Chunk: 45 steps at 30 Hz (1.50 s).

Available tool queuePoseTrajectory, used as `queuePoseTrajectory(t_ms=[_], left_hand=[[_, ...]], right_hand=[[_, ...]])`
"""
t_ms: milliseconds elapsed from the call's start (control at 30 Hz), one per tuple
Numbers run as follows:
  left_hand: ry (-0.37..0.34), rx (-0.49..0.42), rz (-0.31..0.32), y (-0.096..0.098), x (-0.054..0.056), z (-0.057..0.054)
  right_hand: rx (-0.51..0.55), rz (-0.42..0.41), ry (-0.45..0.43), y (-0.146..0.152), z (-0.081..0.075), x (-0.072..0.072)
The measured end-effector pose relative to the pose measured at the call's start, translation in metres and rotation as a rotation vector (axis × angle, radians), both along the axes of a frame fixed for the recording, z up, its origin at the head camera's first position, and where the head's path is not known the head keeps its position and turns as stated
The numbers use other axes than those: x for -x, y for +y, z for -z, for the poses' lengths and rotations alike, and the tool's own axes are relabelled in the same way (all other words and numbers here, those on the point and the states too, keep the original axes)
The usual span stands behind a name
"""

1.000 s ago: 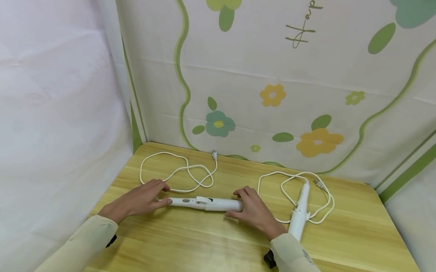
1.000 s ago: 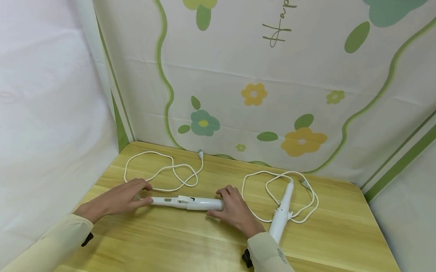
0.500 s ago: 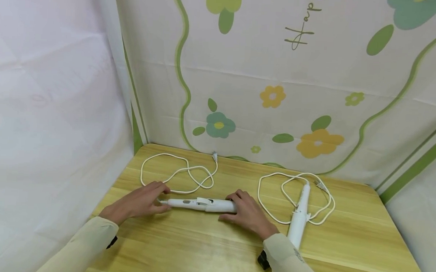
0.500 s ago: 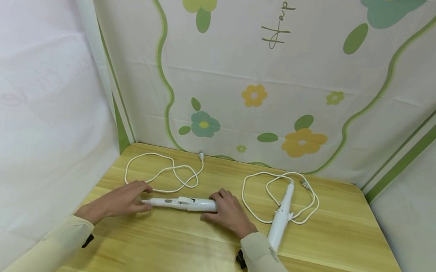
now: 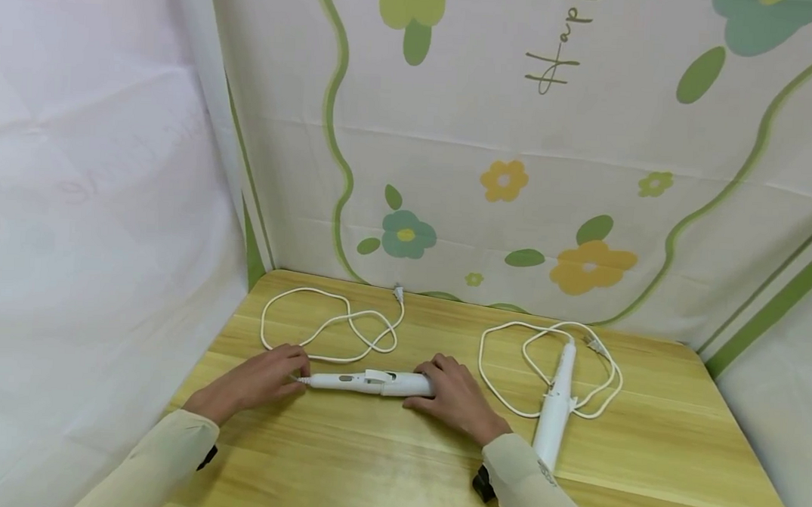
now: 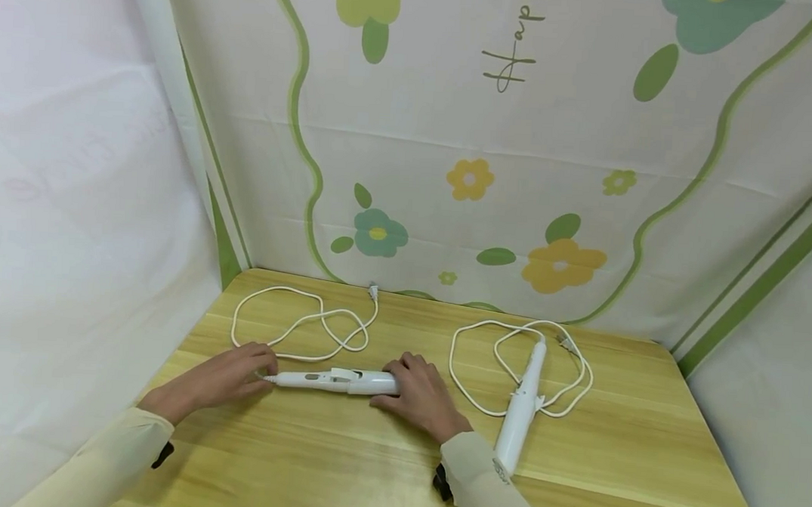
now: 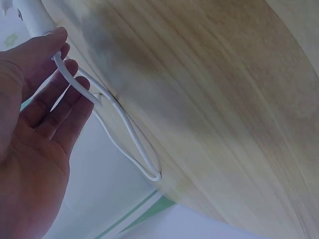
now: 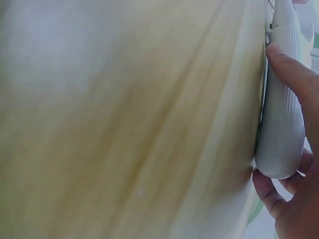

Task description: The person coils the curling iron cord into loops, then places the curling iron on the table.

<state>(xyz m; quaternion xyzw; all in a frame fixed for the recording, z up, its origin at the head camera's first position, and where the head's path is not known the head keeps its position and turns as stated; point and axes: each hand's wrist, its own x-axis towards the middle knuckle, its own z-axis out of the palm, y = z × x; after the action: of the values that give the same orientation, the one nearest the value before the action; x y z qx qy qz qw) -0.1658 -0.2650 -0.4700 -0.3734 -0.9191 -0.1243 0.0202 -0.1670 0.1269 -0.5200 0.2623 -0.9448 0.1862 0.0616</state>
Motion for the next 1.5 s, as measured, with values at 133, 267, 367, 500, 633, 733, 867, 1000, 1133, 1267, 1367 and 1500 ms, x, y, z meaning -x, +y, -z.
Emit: queuePoseTrajectory(t_ms=[133, 267, 367, 500, 633, 733, 867, 1000, 1133, 1267, 1367, 1500], left_hand=[[0.014, -0.017, 0.004, -0.003, -0.001, 0.002], [0.019, -0.025, 0.010, -0.004, -0.001, 0.003], [0.011, -0.036, 0.011, -0.005, -0.002, 0.002], [-0.017, -0.057, 0.009, -0.007, -0.003, 0.000], [-0.039, -0.077, 0.009, -0.007, -0.005, -0.004], [-0.041, -0.099, 0.007, -0.007, -0.008, -0.006], [-0.041, -0.139, 0.011, -0.005, -0.012, -0.011], [-0.062, -0.160, 0.008, -0.002, -0.014, -0.015], [-0.093, -0.153, -0.005, 0.003, -0.014, -0.018], [-0.126, -0.152, -0.015, 0.007, -0.015, -0.022], [-0.155, -0.162, -0.021, 0.010, -0.016, -0.026], [-0.181, -0.185, -0.020, 0.016, -0.018, -0.033]], right_hand=[[0.006, -0.007, -0.004, 0.000, -0.001, 0.000], [0.021, -0.001, -0.039, 0.000, -0.003, -0.002], [0.031, 0.006, -0.059, 0.001, -0.004, -0.003], [0.028, 0.004, -0.063, 0.001, -0.006, -0.005], [0.032, -0.008, -0.036, 0.002, -0.011, -0.009], [0.046, -0.019, -0.013, 0.004, -0.016, -0.013], [0.090, -0.030, -0.001, 0.009, -0.025, -0.018], [0.148, -0.036, 0.027, 0.014, -0.033, -0.021], [0.199, -0.051, 0.079, 0.020, -0.039, -0.025], [0.261, -0.077, 0.100, 0.026, -0.045, -0.030], [0.306, -0.098, 0.097, 0.031, -0.050, -0.034], [0.349, -0.130, 0.136, 0.039, -0.056, -0.038]])
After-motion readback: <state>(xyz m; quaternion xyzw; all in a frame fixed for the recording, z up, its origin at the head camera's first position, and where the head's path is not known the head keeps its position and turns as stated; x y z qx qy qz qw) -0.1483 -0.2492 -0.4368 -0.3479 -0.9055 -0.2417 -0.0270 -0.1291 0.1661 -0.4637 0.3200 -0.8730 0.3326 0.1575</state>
